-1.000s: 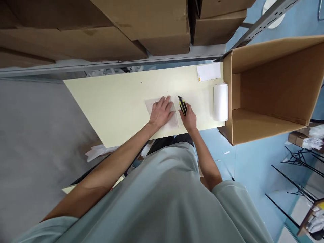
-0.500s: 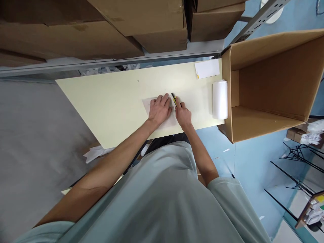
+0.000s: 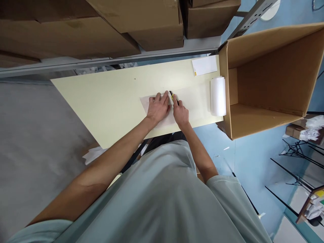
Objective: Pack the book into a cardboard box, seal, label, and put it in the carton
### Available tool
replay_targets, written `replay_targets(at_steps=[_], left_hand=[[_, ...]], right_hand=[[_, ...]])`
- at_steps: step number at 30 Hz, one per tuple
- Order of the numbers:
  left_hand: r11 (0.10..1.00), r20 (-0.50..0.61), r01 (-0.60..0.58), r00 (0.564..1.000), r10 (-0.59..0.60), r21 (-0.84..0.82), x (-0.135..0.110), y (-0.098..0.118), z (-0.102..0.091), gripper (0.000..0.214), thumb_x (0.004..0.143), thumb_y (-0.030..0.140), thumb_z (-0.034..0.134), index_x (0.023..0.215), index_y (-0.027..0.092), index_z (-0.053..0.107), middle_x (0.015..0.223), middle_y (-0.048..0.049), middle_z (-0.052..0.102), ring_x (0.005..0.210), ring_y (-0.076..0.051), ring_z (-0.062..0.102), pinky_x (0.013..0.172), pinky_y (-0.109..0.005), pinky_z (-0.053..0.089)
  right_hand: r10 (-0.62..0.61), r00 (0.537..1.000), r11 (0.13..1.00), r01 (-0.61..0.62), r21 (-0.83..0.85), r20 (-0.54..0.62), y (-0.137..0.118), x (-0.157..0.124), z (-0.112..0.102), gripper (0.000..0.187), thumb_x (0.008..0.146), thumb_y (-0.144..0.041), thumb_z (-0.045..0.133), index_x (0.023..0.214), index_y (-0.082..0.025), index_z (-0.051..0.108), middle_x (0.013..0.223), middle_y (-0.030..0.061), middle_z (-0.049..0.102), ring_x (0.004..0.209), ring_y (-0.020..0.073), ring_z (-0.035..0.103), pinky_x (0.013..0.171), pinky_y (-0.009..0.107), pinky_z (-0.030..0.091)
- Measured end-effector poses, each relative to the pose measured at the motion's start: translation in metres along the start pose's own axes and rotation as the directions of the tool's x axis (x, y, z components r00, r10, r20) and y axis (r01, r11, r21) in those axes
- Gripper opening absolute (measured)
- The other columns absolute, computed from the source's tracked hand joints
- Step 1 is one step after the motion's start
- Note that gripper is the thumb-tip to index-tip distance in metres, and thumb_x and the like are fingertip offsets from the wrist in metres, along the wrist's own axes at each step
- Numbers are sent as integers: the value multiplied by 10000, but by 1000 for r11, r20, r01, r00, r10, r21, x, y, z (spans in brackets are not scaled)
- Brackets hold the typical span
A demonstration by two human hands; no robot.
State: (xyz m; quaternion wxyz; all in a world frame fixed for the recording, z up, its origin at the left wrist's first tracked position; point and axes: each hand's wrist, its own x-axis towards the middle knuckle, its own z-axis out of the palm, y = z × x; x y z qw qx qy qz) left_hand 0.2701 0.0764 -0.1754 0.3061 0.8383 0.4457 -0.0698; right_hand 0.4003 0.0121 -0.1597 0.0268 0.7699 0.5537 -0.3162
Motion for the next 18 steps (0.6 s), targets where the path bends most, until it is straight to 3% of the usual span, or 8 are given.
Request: replay_targets(at_steps=[4, 9, 18], left_hand=[[1000, 16, -3, 1000, 3, -2, 2, -1, 0, 667, 1093, 266, 417, 1751, 159, 446, 1854, -187, 343, 1667, -532, 293, 1237, -785, 296], [1000, 20, -18, 1000, 18, 5, 2, 0, -2, 682, 1078, 255, 428, 1751, 146, 432, 1854, -193, 339, 1655, -542, 304, 1230, -799, 299], [998, 57, -52, 997, 49, 45, -1, -1, -5, 687, 1098, 335, 430, 1745, 104, 416, 1868, -215, 287, 1648, -549, 284, 1246, -783, 271]], right_hand=[[-2, 1000, 999, 3, -37, 13, 3, -7, 6, 702, 1166, -168, 290, 1852, -266, 175, 1429, 199, 670, 1010, 254, 771, 917, 396, 672], [33, 997, 996, -26, -90, 73, 6, -26, 12, 702, 1165, -195, 286, 1853, -256, 163, 1464, 225, 621, 1084, 275, 770, 929, 395, 670], [91, 984, 988, -70, -139, 154, 21, -89, 37, 778, 1100, -94, 328, 1851, -241, 185, 1432, 214, 644, 1071, 259, 769, 903, 350, 660]])
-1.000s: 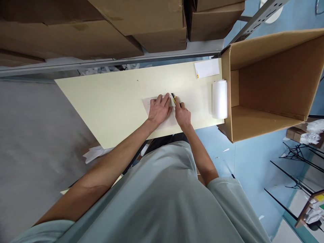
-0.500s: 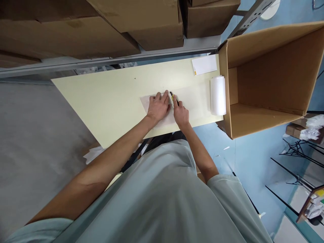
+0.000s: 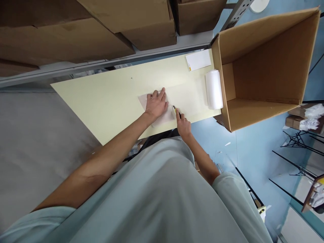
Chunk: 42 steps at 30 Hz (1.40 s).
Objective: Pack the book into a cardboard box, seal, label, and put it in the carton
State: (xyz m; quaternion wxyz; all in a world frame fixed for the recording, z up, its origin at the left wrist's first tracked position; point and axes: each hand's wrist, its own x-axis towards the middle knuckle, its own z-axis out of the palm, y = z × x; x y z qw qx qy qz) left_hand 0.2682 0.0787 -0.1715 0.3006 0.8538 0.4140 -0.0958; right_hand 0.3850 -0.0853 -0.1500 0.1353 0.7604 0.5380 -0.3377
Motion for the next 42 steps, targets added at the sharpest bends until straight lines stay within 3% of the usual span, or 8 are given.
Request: replay_targets(at_steps=[11, 18, 22, 25, 29, 34, 38, 42], left_hand=[[998, 23, -25, 999, 24, 64, -2, 1, 1, 766, 1065, 479, 521, 1719, 88, 439, 1865, -253, 262, 1627, -562, 306, 1247, -784, 294], [999, 32, -18, 999, 17, 35, -7, 5, -20, 591, 1006, 301, 565, 1554, 84, 604, 1823, -259, 361, 1650, -469, 382, 1270, -669, 427], [999, -105, -46, 994, 45, -10, -23, 20, -70, 468, 1026, 236, 539, 1453, 143, 705, 1720, -200, 548, 1557, -353, 564, 1296, -511, 479], [993, -342, -112, 935, 90, -45, -33, 39, -123, 357, 1063, 237, 506, 1272, 247, 796, 1470, -115, 758, 1365, -309, 708, 1199, -477, 570], [974, -695, -224, 704, 145, -24, -33, 71, -206, 323, 1120, 279, 498, 1199, 253, 810, 1261, -106, 818, 1194, -282, 749, 1092, -452, 603], [937, -861, -336, 442, 249, 99, -18, 100, -296, 282, 1098, 215, 550, 1248, 227, 788, 1324, -120, 784, 1253, -276, 713, 1135, -457, 575], [929, -893, -339, 356, 276, 152, -13, 110, -323, 274, 1064, 155, 579, 1232, 219, 787, 1309, -122, 778, 1253, -279, 710, 1136, -453, 575], [942, -901, -317, 368, 230, 110, -23, 111, -308, 287, 1072, 148, 566, 1243, 224, 784, 1285, -107, 792, 1209, -274, 721, 1091, -441, 593]], right_hand=[[53, 986, 999, -53, -3, 159, 29, -86, 44, 798, 1080, -75, 407, 1836, -262, 230, 1459, 214, 655, 1160, 278, 759, 914, 347, 640], [136, 990, 977, -140, 162, 32, 42, -108, 14, 631, 1175, -343, 479, 1793, -311, 359, 1361, 127, 734, 1043, 265, 796, 913, 343, 607], [106, 979, 967, -61, 246, -177, 40, -77, -44, 616, 1139, -322, 562, 1736, -257, 428, 1383, 129, 751, 1092, 294, 793, 909, 362, 613], [39, 937, 962, 59, 267, -348, 29, -42, -115, 540, 1137, -341, 562, 1642, -169, 486, 1411, 166, 745, 1083, 320, 790, 899, 399, 622], [-198, 766, 943, 319, 95, -611, 2, -5, -240, 457, 1154, -378, 522, 1552, -157, 564, 1476, 206, 663, 1127, 321, 759, 869, 384, 613], [-475, 518, 846, 490, -209, -711, -46, 29, -383, 460, 1145, -254, 497, 1592, -208, 598, 1425, 184, 645, 1192, 317, 706, 984, 396, 578], [-551, 476, 812, 494, -310, -685, -78, 58, -442, 414, 1109, -152, 501, 1449, -226, 725, 1401, 176, 669, 1256, 336, 658, 1108, 456, 513], [-568, 452, 792, 526, -310, -688, -92, 85, -456, 403, 1089, -149, 526, 1406, -207, 767, 1403, 194, 695, 1296, 360, 617, 1168, 511, 464]])
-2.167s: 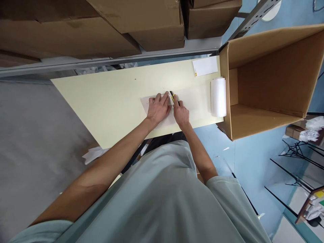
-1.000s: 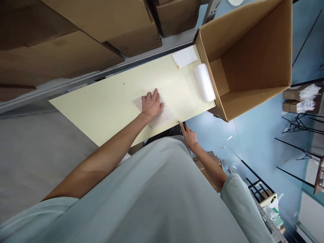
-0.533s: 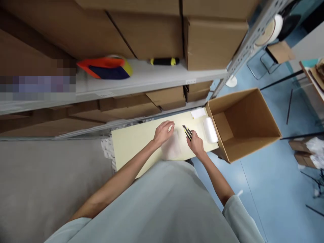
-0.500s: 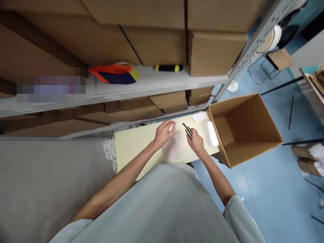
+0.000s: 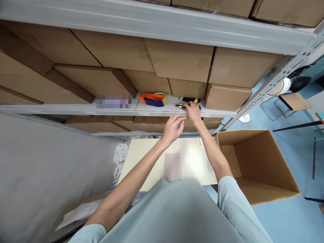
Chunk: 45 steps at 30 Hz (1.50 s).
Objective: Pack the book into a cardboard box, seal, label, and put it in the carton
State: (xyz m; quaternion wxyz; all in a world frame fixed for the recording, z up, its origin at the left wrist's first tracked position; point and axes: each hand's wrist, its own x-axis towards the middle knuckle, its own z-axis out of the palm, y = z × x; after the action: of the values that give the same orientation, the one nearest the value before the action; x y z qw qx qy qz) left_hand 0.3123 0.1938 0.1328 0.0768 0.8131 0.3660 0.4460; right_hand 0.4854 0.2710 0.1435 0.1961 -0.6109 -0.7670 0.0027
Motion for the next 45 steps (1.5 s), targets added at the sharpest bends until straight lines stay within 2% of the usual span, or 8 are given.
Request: replay_targets(at_steps=[6, 10, 15, 18, 22, 30, 37, 45], left_hand=[[971, 86, 237, 968, -236, 0, -68, -21, 0, 277, 1076, 193, 569, 1223, 233, 800, 1293, -103, 793, 1224, -274, 728, 1113, -445, 579], [886, 159, 464, 873, -461, 19, -144, -50, 4, 293, 1027, 173, 586, 1220, 209, 804, 1306, -119, 787, 1267, -308, 719, 1175, -473, 546], [630, 262, 757, 581, -770, 174, -266, -74, 9, 357, 975, 146, 607, 1293, 170, 768, 1361, -166, 746, 1320, -354, 700, 1223, -506, 519], [457, 281, 843, 382, -880, 284, -329, -75, 10, 426, 965, 161, 637, 1386, 164, 703, 1421, -196, 698, 1355, -370, 679, 1235, -527, 511], [290, 289, 864, 178, -941, 411, -379, -74, 18, 492, 985, 291, 721, 1446, 161, 610, 1423, -227, 651, 1285, -392, 694, 1161, -552, 553], [264, 339, 856, 113, -934, 444, -385, -81, 52, 402, 942, 436, 806, 1222, 187, 660, 1319, -178, 683, 1214, -342, 708, 1117, -490, 563], [21, 417, 944, -126, -900, 330, -371, -92, 57, 313, 753, 392, 888, 866, 226, 647, 887, -45, 699, 906, -266, 711, 837, -385, 574], [-210, 634, 968, -75, -770, -140, -352, -82, 23, 544, 548, 358, 1018, 884, 218, 614, 859, -4, 734, 842, -204, 725, 798, -339, 602]], right_hand=[[33, 997, 996, -27, 79, -74, 20, 14, 36, 408, 1089, -138, 486, 1344, -165, 804, 1389, 203, 705, 1318, 353, 607, 1169, 550, 471], [1, 987, 987, 25, 161, -163, 32, 8, 53, 501, 1187, -213, 300, 1436, -92, 718, 1548, 202, 597, 1497, 290, 521, 1267, 568, 390], [32, 974, 958, 33, 283, -225, 11, -84, 99, 472, 1219, -411, 330, 1574, -275, 609, 1712, 116, 492, 1613, 272, 440, 1351, 554, 396], [65, 996, 912, -82, 402, 55, -33, -187, 149, 439, 1201, -387, 383, 1488, -229, 676, 1556, 137, 638, 1488, 305, 585, 1302, 586, 490], [101, 884, 879, -294, 375, 457, -97, -304, 207, 371, 1140, -221, 494, 1388, -176, 766, 1584, 174, 657, 1491, 319, 597, 1286, 517, 531], [257, 761, 877, -442, 186, 596, -115, -368, 239, 461, 1113, -121, 468, 1513, -184, 689, 1733, 148, 553, 1574, 313, 540, 1254, 523, 565], [347, 707, 823, -544, 161, 616, -116, -376, 242, 418, 1126, -216, 465, 1492, -209, 668, 1773, 145, 496, 1302, 309, 754, 1021, 478, 689], [453, 719, 673, -664, 326, 527, -107, -362, 230, 263, 1083, -325, 602, 1287, -238, 743, 1551, 138, 686, 1187, 282, 781, 1030, 478, 671]])
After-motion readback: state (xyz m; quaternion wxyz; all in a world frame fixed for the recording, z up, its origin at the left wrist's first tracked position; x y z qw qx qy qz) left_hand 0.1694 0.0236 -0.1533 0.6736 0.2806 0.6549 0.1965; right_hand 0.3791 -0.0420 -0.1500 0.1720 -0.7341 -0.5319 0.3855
